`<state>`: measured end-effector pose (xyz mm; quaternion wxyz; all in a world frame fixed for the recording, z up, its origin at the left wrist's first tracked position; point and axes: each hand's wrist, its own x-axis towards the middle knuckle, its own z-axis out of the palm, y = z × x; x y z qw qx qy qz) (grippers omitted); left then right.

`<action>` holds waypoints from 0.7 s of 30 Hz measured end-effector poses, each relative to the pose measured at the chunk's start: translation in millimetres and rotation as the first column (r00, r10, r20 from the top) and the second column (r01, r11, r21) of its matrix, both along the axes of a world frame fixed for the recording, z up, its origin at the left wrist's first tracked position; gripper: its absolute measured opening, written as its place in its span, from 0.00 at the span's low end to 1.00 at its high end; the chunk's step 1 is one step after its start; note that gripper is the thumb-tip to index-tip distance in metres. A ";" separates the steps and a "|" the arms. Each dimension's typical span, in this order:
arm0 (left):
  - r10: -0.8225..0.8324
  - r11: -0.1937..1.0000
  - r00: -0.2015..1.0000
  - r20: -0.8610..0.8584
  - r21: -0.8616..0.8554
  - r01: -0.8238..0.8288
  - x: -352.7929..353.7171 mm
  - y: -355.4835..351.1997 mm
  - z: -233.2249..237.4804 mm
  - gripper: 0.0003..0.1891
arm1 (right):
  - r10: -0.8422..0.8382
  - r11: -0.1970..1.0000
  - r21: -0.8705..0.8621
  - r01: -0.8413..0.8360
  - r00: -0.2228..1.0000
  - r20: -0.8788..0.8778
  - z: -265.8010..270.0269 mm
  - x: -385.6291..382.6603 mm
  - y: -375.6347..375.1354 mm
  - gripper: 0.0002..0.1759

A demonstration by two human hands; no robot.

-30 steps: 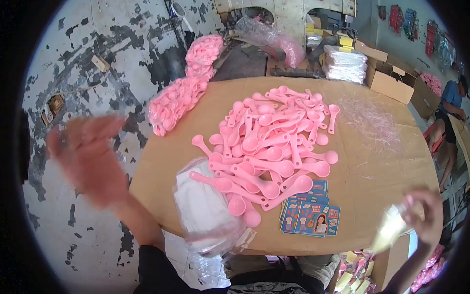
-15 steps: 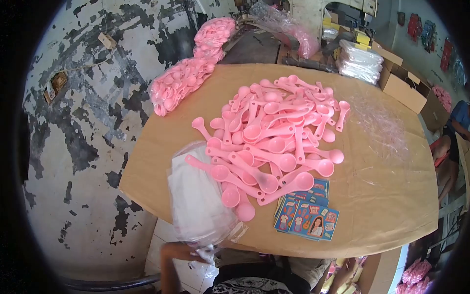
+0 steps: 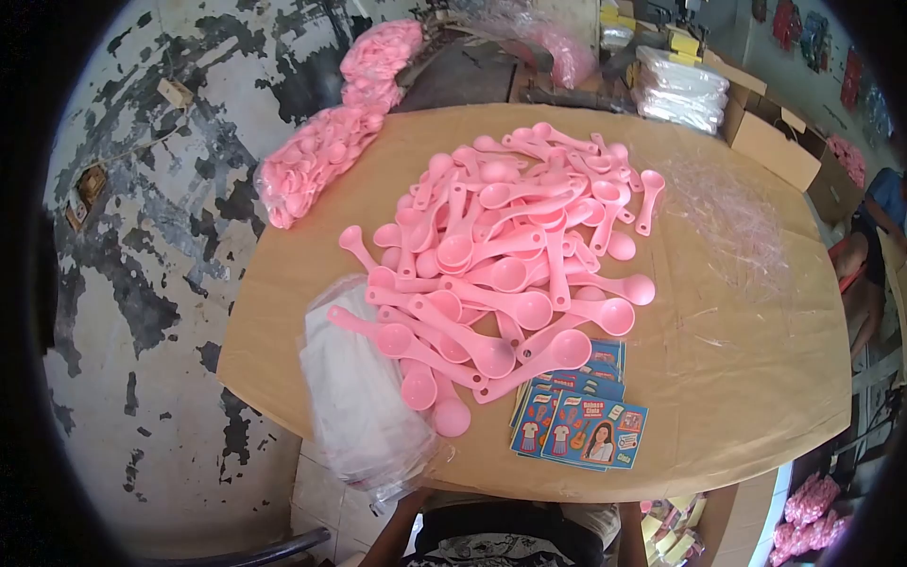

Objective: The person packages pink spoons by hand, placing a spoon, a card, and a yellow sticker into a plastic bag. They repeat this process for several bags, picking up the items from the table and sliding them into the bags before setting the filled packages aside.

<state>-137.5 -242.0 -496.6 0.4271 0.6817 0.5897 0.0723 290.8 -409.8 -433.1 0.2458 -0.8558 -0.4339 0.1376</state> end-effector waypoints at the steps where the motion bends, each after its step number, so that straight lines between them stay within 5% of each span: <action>1: 0.022 0.999 1.000 -0.004 -0.042 -0.022 0.6 1.4 5.5 0.27 | -0.004 1.000 0.001 0.004 1.000 -0.004 4.1 0.7 3.2 0.15; 8: 0.235 0.942 0.971 -0.034 -0.240 -0.236 -4.3 12.3 27.5 0.26 | -0.042 0.999 -0.001 0.042 0.999 -0.034 19.7 -10.4 6.0 0.14; 21: 0.452 0.834 0.891 -0.039 -0.335 -0.438 9.8 30.8 23.8 0.26 | -0.118 0.993 -0.011 0.117 0.991 -0.065 45.2 -15.5 9.8 0.14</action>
